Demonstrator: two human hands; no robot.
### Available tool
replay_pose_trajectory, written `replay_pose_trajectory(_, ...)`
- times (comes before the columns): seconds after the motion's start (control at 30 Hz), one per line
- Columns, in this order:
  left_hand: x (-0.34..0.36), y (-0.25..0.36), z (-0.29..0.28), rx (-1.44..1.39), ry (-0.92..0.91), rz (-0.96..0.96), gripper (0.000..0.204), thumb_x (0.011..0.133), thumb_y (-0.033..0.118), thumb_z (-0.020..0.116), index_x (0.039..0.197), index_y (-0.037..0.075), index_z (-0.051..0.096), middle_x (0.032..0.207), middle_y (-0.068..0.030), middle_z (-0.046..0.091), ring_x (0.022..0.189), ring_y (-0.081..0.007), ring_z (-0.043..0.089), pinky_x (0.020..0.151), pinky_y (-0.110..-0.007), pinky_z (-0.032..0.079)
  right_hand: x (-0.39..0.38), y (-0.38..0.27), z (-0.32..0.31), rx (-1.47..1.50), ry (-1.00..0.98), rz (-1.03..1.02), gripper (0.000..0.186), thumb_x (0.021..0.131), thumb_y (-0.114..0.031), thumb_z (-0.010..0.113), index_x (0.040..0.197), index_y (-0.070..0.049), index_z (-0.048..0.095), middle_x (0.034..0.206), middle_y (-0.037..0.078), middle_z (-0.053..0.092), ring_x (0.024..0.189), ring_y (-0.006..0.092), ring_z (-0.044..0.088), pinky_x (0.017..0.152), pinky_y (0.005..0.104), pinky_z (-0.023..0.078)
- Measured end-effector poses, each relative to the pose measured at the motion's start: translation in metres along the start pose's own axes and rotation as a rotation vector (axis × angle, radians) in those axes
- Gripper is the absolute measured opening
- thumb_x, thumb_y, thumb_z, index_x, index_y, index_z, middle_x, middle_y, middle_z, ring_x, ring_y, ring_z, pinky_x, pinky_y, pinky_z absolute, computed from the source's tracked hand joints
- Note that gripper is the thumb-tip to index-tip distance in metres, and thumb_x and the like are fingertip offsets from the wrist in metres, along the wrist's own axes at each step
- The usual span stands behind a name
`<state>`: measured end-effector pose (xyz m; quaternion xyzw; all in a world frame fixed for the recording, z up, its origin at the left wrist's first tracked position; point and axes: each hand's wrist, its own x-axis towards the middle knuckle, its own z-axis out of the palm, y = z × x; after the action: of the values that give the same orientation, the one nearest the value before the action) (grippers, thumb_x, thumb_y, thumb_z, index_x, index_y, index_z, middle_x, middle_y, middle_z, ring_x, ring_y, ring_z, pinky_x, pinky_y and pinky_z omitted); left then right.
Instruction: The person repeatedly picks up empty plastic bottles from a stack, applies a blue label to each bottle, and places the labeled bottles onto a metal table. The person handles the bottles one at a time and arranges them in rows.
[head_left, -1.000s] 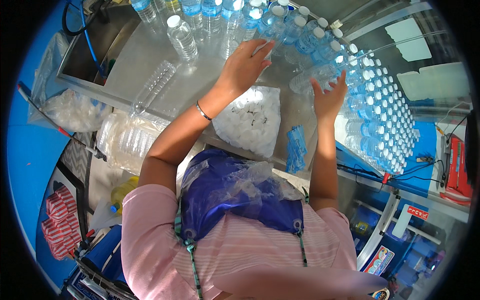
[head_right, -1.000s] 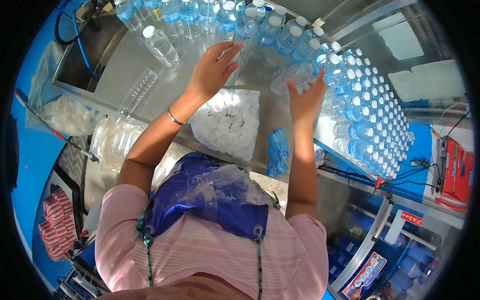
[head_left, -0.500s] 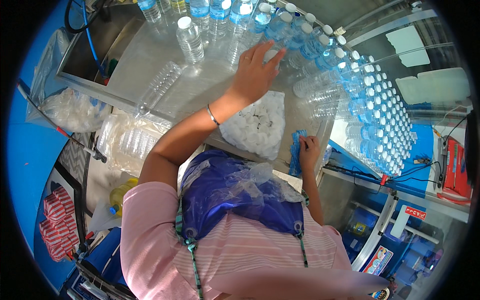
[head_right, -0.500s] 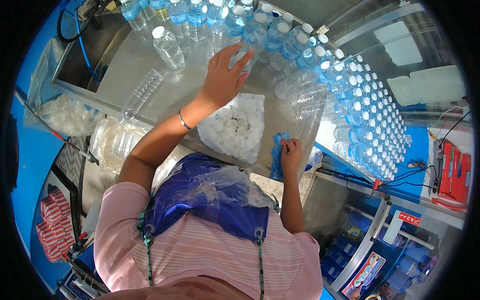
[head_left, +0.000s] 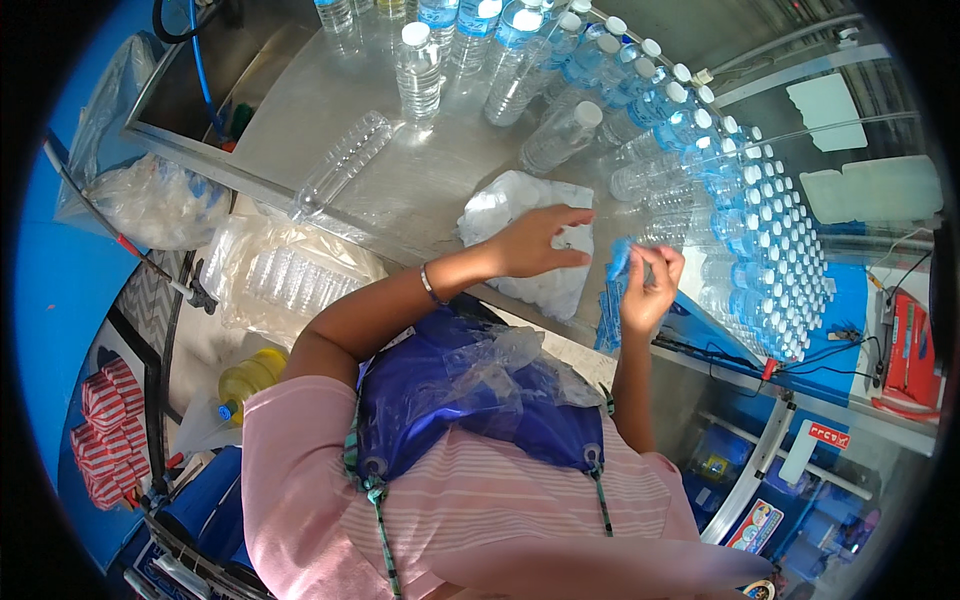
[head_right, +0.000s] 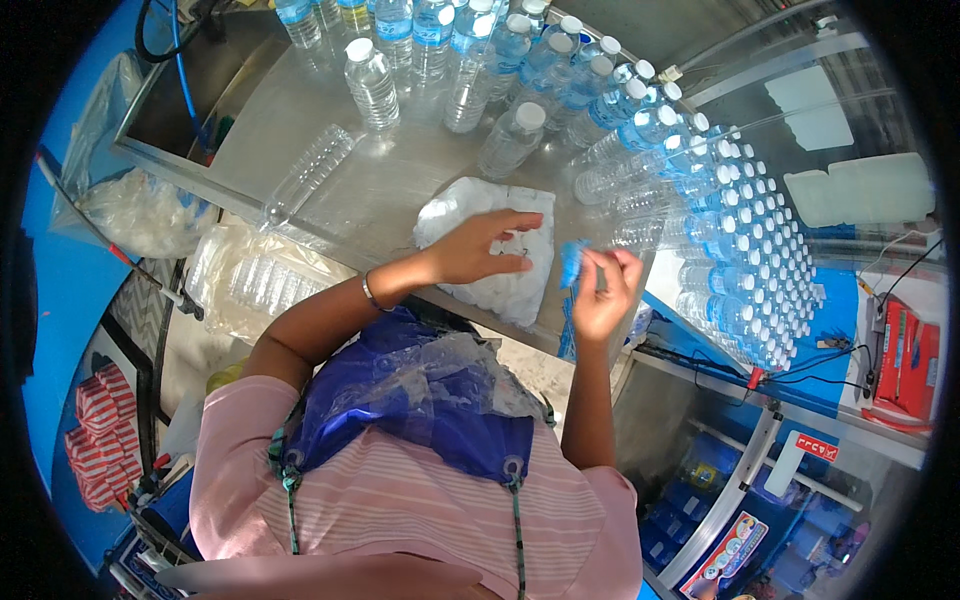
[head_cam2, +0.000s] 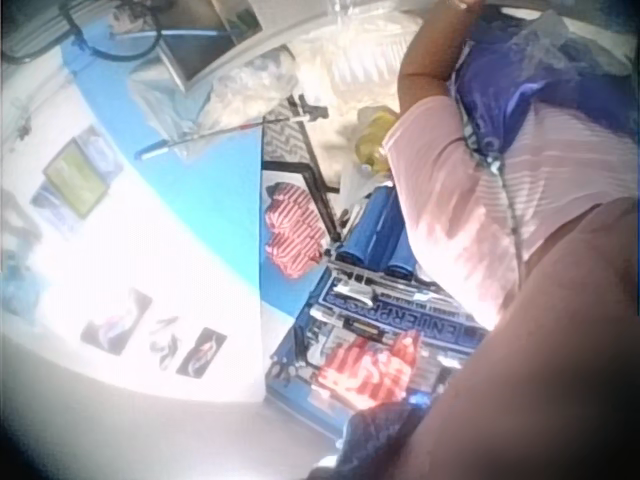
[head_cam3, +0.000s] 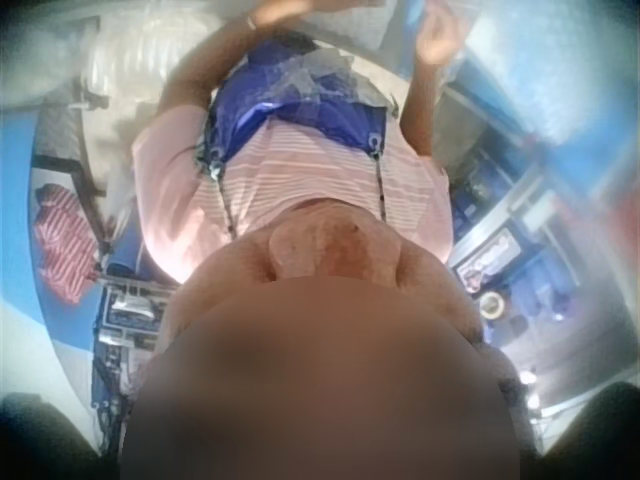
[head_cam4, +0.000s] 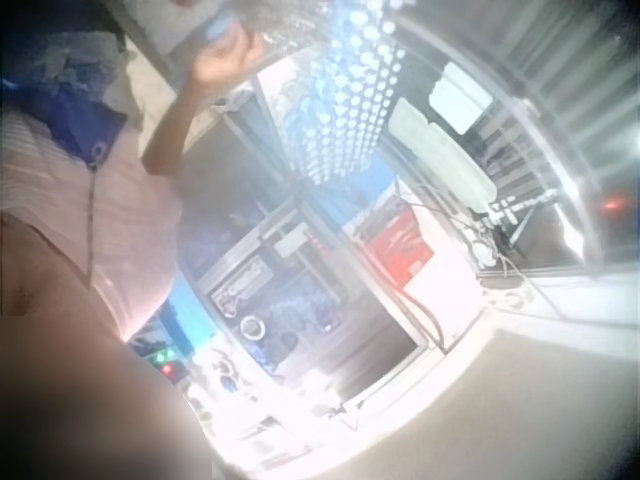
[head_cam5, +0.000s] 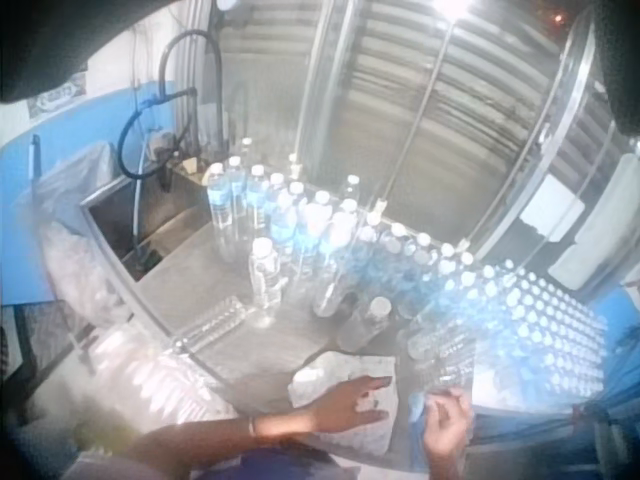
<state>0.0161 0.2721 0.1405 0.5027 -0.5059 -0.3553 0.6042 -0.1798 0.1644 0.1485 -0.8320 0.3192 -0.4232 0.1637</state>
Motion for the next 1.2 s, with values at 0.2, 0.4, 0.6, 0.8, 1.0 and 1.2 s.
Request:
replay_pose_trajectory(0.2, 0.017, -0.011, 0.005, -0.472, -0.01, -0.343, 0.033, 0.091, 0.008, 0.061, 0.123, -0.001, 0.061, 0.104, -0.0052, 0.068, 0.091, -0.0103, 0.062, 0.083, -0.027, 0.05, 0.041, -0.04, 0.043, 0.458, -0.239, 0.244, 0.016, 0.085, -0.006, 0.069, 0.1, -0.003, 0.063, 0.096, 0.007, 0.058, 0.081, 0.0124, 0.056, 0.071, 0.024, 0.046)
replay_pose_trajectory(0.4, 0.012, 0.018, -0.01, 0.07, 0.18, -0.302, 0.035, 0.085, 0.016, 0.072, 0.113, -0.003, 0.065, 0.094, -0.013, 0.071, 0.078, -0.0133, 0.066, 0.072, -0.027, 0.052, 0.04, -0.016, 0.06, 0.86, -0.58, 0.569, 0.009, 0.091, -0.012, 0.065, 0.096, -0.006, 0.061, 0.082, 0.0, 0.061, 0.071, 0.0074, 0.054, 0.063, 0.0227, 0.044)
replay_pose_trajectory(0.6, 0.027, 0.039, -0.024, 0.468, 0.423, -0.055, 0.053, 0.079, 0.02, 0.079, 0.123, 0.001, 0.056, 0.107, -0.0157, 0.063, 0.097, -0.0235, 0.063, 0.078, -0.033, 0.052, 0.102, -0.019, 0.033, 0.529, -0.344, 0.308, 0.009, 0.091, -0.012, 0.063, 0.096, -0.005, 0.062, 0.083, 0.002, 0.06, 0.067, 0.0093, 0.055, 0.061, 0.0249, 0.045)
replay_pose_trajectory(0.8, 0.069, 0.025, -0.047, 0.691, 0.49, 0.205, 0.075, 0.07, 0.009, 0.078, 0.136, 0.005, 0.044, 0.125, -0.0176, 0.053, 0.115, -0.0343, 0.053, 0.089, -0.039, 0.049, 0.174, -0.056, 0.053, 0.073, -0.441, -0.277, 0.019, 0.083, -0.013, 0.068, 0.1, -0.007, 0.061, 0.099, 0.012, 0.057, 0.078, 0.0266, 0.062, 0.073, 0.038, 0.05)
replay_pose_trajectory(1.0, 0.092, -0.007, -0.057, 0.486, 0.341, 0.156, 0.084, 0.069, 0.014, 0.08, 0.141, 0.004, 0.037, 0.13, -0.022, 0.053, 0.115, -0.0381, 0.055, 0.096, -0.043, 0.046, 0.17, -0.071, 0.082, -0.112, -0.529, -0.262, 0.032, 0.078, -0.012, 0.073, 0.108, -0.009, 0.063, 0.107, 0.01, 0.057, 0.089, 0.0276, 0.061, 0.077, 0.0373, 0.05)
replay_pose_trajectory(1.2, 0.081, -0.044, -0.066, 0.474, 0.287, 0.147, 0.091, 0.069, 0.02, 0.082, 0.143, 0.005, 0.032, 0.13, -0.0242, 0.052, 0.117, -0.04, 0.054, 0.095, -0.044, 0.047, 0.149, -0.052, 0.101, 0.078, -0.365, -0.394, 0.033, 0.079, -0.009, 0.072, 0.112, -0.008, 0.063, 0.11, 0.012, 0.059, 0.097, 0.0325, 0.061, 0.082, 0.0385, 0.05)
